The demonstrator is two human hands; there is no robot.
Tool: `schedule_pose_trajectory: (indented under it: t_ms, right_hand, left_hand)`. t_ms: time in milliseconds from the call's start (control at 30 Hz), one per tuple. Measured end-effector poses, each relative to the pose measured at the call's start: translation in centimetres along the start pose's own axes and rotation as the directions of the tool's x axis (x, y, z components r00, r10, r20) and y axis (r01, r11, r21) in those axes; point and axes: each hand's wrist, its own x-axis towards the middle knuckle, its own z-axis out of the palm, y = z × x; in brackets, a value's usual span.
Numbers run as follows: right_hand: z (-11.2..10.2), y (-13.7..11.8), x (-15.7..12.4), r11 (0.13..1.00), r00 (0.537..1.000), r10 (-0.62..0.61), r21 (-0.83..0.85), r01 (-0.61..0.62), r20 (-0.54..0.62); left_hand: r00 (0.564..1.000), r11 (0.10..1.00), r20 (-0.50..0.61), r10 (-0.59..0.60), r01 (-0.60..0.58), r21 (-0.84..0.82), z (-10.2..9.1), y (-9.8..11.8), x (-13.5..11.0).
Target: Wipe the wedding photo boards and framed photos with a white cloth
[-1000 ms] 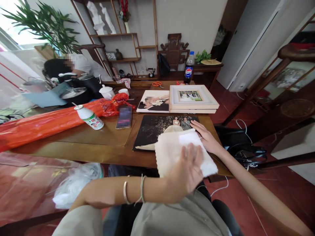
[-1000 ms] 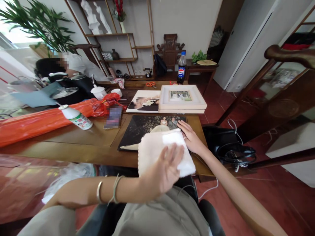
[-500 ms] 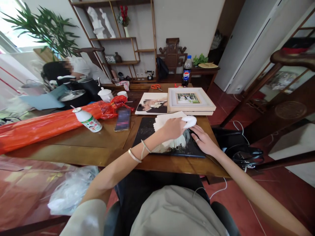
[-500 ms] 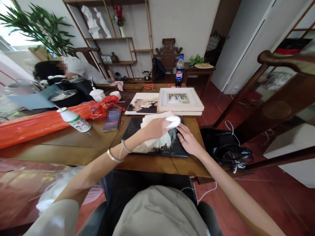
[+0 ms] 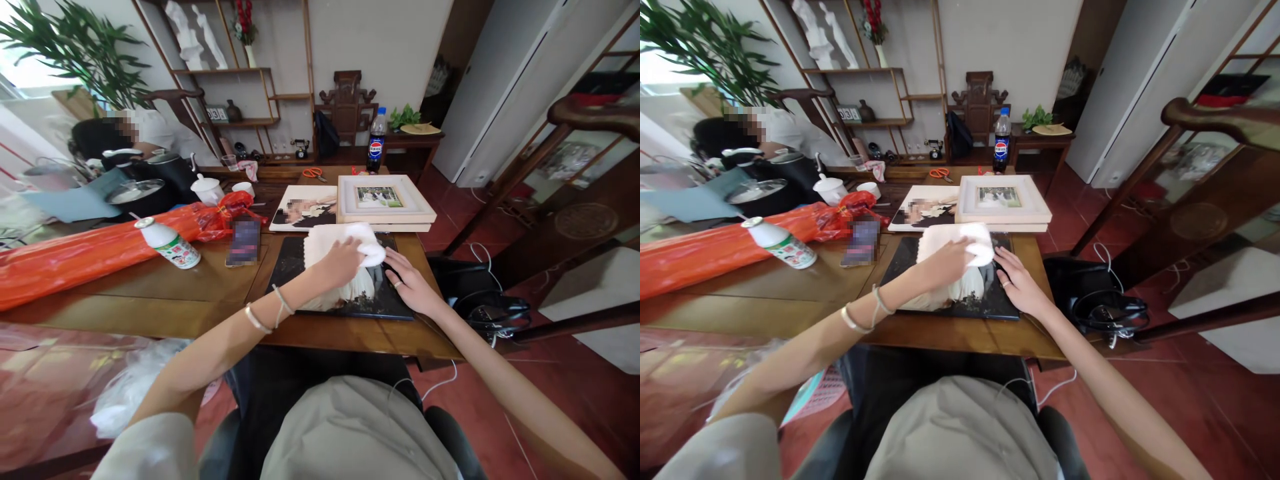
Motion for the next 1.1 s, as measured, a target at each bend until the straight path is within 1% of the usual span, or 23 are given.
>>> schedule_pose_trajectory:
  t_ms: [67,133,200,267,367,467,533,600,700,800,900,1033,1100]
  right_hand:
    - [0.1,0.2,0.0,1.000,1.000,0.007,0.011,-0.007,-0.001]
    - [0.1,0.2,0.0,1.000,1.000,0.012,0.016,-0.012,0.003]
    - [0.2,0.3,0.0,1.000,1.000,0.021,0.015,-0.021,0.005]
    - [0.2,0.2,0.0,0.999,1.000,0.028,0.018,-0.028,0.005]
    - [0.2,0.2,0.0,0.999,1.000,0.028,0.026,-0.028,0.005]
    - [0.1,0.2,0.0,0.999,1.000,0.029,0.022,-0.029,0.008]
    - [0.1,0.1,0.0,0.999,0.999,0.035,0.020,-0.035,0.008]
    - [0.0,0.0,0.0,0.999,0.999,0.044,0.020,-0.044,0.012]
    - [0.0,0.0,0.0,0.999,0.999,0.048,0.020,-0.049,0.019]
    - [0.0,0.1,0.0,0.999,0.999,0.041,0.015,-0.041,0.018]
    - [0.1,0.2,0.0,0.999,0.999,0.036,0.010,-0.036,0.017]
    - [0.1,0.2,0.1,0.999,0.999,0.040,0.011,-0.040,0.023]
    - [0.0,0.2,0.1,0.999,0.999,0.036,0.011,-0.037,0.022]
  left_hand:
    - [0.998,0.999,0.046,-0.041,0.040,0.025,0.1,-0.9,-2.6]
    - [0.996,0.999,0.075,-0.049,0.048,0.015,0.1,-2.2,-4.8]
    - [0.997,0.999,0.067,-0.048,0.049,-0.014,0.2,-3.7,-6.5]
    - [0.998,0.998,0.034,-0.058,0.059,-0.033,0.2,-5.1,-7.8]
    - [0.995,0.994,0.004,-0.102,0.102,-0.032,0.3,-6.9,-8.8]
    - [0.987,0.987,-0.002,-0.158,0.158,-0.015,0.5,-8.2,-9.1]
    - [0.985,0.985,0.011,-0.175,0.175,-0.001,0.7,-8.7,-9.1]
    - [0.986,0.986,0.028,-0.166,0.166,0.013,0.9,-8.8,-9.2]
    - [0.990,0.991,0.042,-0.135,0.134,0.021,0.8,-8.0,-9.7]
    - [0.992,0.993,0.057,-0.116,0.116,0.012,0.4,-5.8,-11.0]
    - [0.995,0.995,0.030,-0.098,0.098,0.000,0.0,-2.2,-12.8]
    - [0.992,1.000,-0.123,-0.006,0.005,-0.011,-0.1,3.2,-15.5]
    - [0.987,0.999,-0.159,0.036,-0.040,-0.022,-0.3,4.7,-16.5]
